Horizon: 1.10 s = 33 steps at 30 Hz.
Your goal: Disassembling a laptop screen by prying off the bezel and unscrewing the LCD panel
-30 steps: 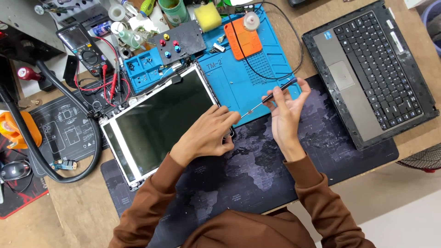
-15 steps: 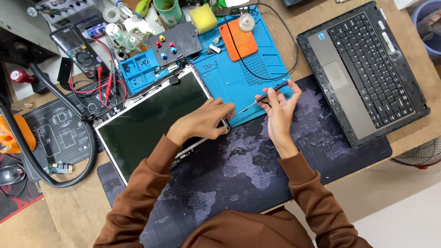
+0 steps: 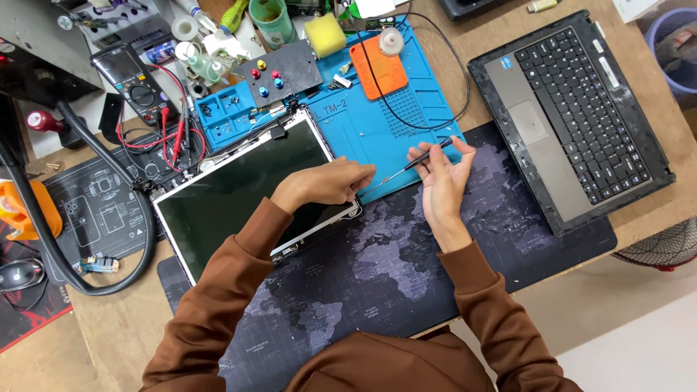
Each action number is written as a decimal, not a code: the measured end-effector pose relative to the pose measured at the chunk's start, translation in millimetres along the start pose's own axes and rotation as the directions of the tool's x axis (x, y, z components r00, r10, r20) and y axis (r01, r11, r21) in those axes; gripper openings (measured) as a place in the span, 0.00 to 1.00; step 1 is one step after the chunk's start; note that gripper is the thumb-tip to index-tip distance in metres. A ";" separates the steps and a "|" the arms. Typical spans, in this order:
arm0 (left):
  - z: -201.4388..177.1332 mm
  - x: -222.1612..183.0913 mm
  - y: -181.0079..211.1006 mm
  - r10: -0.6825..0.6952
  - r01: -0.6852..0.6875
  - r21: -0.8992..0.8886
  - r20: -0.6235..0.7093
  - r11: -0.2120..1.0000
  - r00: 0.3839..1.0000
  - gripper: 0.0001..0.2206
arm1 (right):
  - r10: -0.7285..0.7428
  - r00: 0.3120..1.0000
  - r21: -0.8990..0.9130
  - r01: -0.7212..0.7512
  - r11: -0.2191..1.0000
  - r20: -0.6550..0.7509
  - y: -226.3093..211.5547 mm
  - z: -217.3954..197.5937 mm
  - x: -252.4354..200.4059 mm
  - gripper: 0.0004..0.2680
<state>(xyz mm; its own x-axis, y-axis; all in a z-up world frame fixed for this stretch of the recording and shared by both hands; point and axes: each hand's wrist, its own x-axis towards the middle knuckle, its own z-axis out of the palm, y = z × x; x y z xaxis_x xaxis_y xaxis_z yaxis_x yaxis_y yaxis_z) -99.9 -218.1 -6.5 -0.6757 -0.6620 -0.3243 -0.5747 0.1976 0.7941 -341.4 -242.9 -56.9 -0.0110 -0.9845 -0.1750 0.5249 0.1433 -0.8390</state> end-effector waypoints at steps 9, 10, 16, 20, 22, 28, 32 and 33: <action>7.4 7.8 -15.0 -0.016 0.014 0.082 0.020 0.997 1.000 0.16 | -0.069 0.998 0.018 0.069 0.997 0.009 11.6 -25.4 10.2 0.15; 7.1 7.3 -14.8 -0.018 0.016 0.083 0.018 0.996 1.000 0.16 | -0.069 0.998 0.019 0.068 0.997 0.011 3.1 -16.1 4.9 0.15; 3.3 7.9 -10.5 -0.031 0.027 0.109 0.030 0.994 0.999 0.15 | -0.037 0.998 0.083 0.032 0.996 0.059 -16.4 2.8 -8.7 0.13; 4.7 10.1 -15.8 -0.034 0.030 0.125 0.032 0.992 0.999 0.15 | -0.074 0.995 0.066 0.070 0.995 0.061 -7.3 -7.5 -0.3 0.15; 4.9 10.8 -17.5 -0.033 0.027 0.135 0.040 0.990 0.999 0.15 | -0.067 0.995 0.072 0.062 0.996 0.069 -12.8 -2.4 -3.4 0.15; 3.8 12.8 -17.6 -0.035 0.028 0.149 0.044 0.988 0.998 0.14 | -0.086 0.994 0.090 0.080 0.993 0.062 -2.7 -10.4 1.0 0.14; 3.1 11.0 -16.5 -0.047 0.043 0.128 0.028 0.991 0.999 0.13 | -0.050 0.997 0.105 0.044 0.993 0.058 -2.9 -13.9 5.4 0.13; 2.0 10.5 -13.2 -0.051 0.047 0.122 0.028 0.991 0.998 0.13 | -0.035 0.996 0.123 0.025 0.992 0.084 -8.2 -9.0 2.5 0.12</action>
<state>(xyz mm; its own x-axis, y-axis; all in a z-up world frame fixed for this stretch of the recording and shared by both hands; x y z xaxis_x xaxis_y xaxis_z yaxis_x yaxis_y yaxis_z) -100.3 -226.2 -21.4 -0.6583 -0.6507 -0.3784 -0.6579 0.2530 0.7094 -353.4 -245.6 -55.1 0.0419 -0.9940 -0.1015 0.6251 0.1054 -0.7734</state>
